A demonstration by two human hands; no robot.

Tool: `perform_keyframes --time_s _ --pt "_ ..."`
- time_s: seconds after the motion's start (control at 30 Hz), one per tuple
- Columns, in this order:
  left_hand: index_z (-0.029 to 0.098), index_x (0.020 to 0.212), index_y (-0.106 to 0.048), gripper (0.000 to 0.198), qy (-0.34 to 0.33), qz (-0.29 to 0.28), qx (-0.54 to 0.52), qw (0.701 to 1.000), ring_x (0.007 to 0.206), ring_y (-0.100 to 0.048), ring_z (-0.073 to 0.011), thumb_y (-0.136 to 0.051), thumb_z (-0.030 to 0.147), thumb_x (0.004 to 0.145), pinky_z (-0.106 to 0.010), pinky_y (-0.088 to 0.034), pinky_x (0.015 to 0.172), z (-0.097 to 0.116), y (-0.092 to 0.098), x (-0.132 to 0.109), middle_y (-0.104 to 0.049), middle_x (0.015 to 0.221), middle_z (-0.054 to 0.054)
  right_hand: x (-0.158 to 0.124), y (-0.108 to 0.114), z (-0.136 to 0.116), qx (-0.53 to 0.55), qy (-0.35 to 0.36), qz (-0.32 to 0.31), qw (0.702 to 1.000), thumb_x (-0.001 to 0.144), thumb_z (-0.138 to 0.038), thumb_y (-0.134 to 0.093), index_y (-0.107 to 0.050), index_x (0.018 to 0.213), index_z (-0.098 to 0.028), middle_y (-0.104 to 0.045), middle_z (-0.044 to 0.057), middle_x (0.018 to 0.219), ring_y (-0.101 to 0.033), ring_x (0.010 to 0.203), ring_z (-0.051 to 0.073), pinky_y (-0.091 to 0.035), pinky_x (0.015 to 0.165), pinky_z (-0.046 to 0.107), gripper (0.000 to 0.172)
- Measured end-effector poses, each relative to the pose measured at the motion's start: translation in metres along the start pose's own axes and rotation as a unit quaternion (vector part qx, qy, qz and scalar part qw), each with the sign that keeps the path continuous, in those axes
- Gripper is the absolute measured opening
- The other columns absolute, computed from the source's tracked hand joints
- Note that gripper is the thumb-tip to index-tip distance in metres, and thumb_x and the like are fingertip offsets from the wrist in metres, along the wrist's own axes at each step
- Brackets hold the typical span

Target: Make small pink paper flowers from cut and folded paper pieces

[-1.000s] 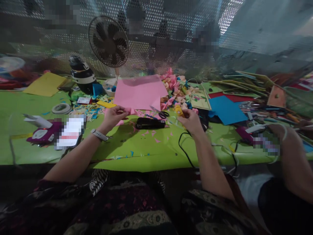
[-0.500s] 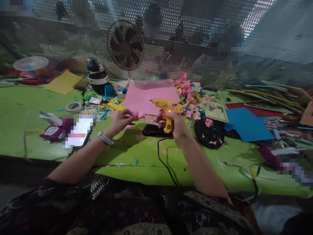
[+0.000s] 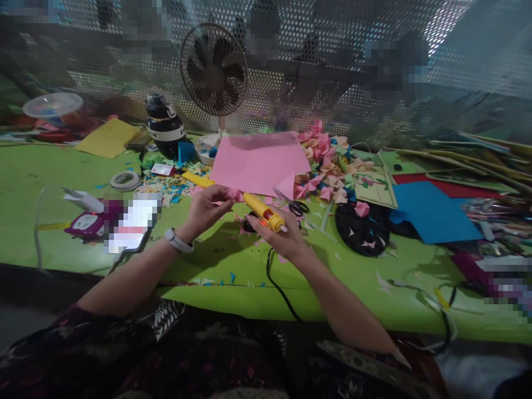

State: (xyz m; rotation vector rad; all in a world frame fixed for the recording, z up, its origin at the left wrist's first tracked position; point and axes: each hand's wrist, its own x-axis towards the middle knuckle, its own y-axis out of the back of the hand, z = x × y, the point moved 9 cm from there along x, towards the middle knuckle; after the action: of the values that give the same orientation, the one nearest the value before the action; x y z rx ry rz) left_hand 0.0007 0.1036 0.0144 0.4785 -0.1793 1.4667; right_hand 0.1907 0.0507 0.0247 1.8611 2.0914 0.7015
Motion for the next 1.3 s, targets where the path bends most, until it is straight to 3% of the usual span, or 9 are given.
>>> perform_keyframes --time_s 0.23,0.43,0.67,0.8,1.3 --pt "0.016 0.092 -0.066 0.026 -0.021 -0.002 -0.005 1.0 0.085 -0.072 -0.0165 -0.074 0.038 0.081 -0.028 -0.061 0.077 0.008 -0.001 -0.001 -0.073 0.094 -0.008 0.0 -0.001 0.006 -0.017 -0.021 0.002 1.0 0.083 -0.055 -0.069 -0.071 0.092 -0.025 -0.058 0.003 0.07 -0.056 0.066 0.021 -0.049 0.061 0.039 0.031" --pt "0.014 0.095 -0.068 0.031 -0.022 -0.014 -0.022 0.999 0.084 -0.073 -0.0171 -0.075 0.041 0.081 -0.023 -0.06 0.065 0.009 -0.003 -0.001 -0.074 0.094 -0.01 0.0 0.001 0.003 0.008 -0.01 0.011 1.0 0.082 -0.051 -0.071 -0.072 0.092 -0.024 -0.061 0.003 0.072 -0.058 0.068 0.02 -0.05 0.061 0.037 0.029" --pt "0.014 0.094 -0.068 0.03 -0.05 -0.008 -0.03 0.998 0.084 -0.073 -0.0167 -0.075 0.04 0.082 -0.021 -0.061 0.063 0.015 -0.003 -0.002 -0.075 0.093 -0.01 -0.001 0.004 -0.006 0.001 0.02 0.032 0.999 0.082 -0.049 -0.072 -0.073 0.091 -0.02 -0.058 0.001 0.065 -0.053 0.059 0.016 -0.044 0.051 0.032 0.031" --pt "0.013 0.093 -0.068 0.029 -0.069 -0.001 -0.029 0.997 0.085 -0.073 -0.0168 -0.075 0.04 0.082 -0.022 -0.061 0.063 0.016 -0.001 -0.002 -0.074 0.094 -0.011 -0.001 0.005 -0.008 -0.019 0.018 0.034 0.999 0.083 -0.049 -0.071 -0.072 0.084 -0.02 -0.057 0.001 0.064 -0.051 0.058 0.016 -0.043 0.051 0.032 0.029" --pt "0.014 0.091 -0.069 0.026 -0.092 0.004 -0.004 0.996 0.084 -0.071 -0.0147 -0.074 0.038 0.083 -0.02 -0.06 0.063 0.02 0.0 -0.003 -0.072 0.095 -0.01 0.0 0.005 -0.009 -0.049 0.023 0.027 0.998 0.085 -0.049 -0.068 -0.072 0.09 -0.02 -0.057 0.001 0.065 -0.052 0.059 0.016 -0.042 0.052 0.032 0.03"
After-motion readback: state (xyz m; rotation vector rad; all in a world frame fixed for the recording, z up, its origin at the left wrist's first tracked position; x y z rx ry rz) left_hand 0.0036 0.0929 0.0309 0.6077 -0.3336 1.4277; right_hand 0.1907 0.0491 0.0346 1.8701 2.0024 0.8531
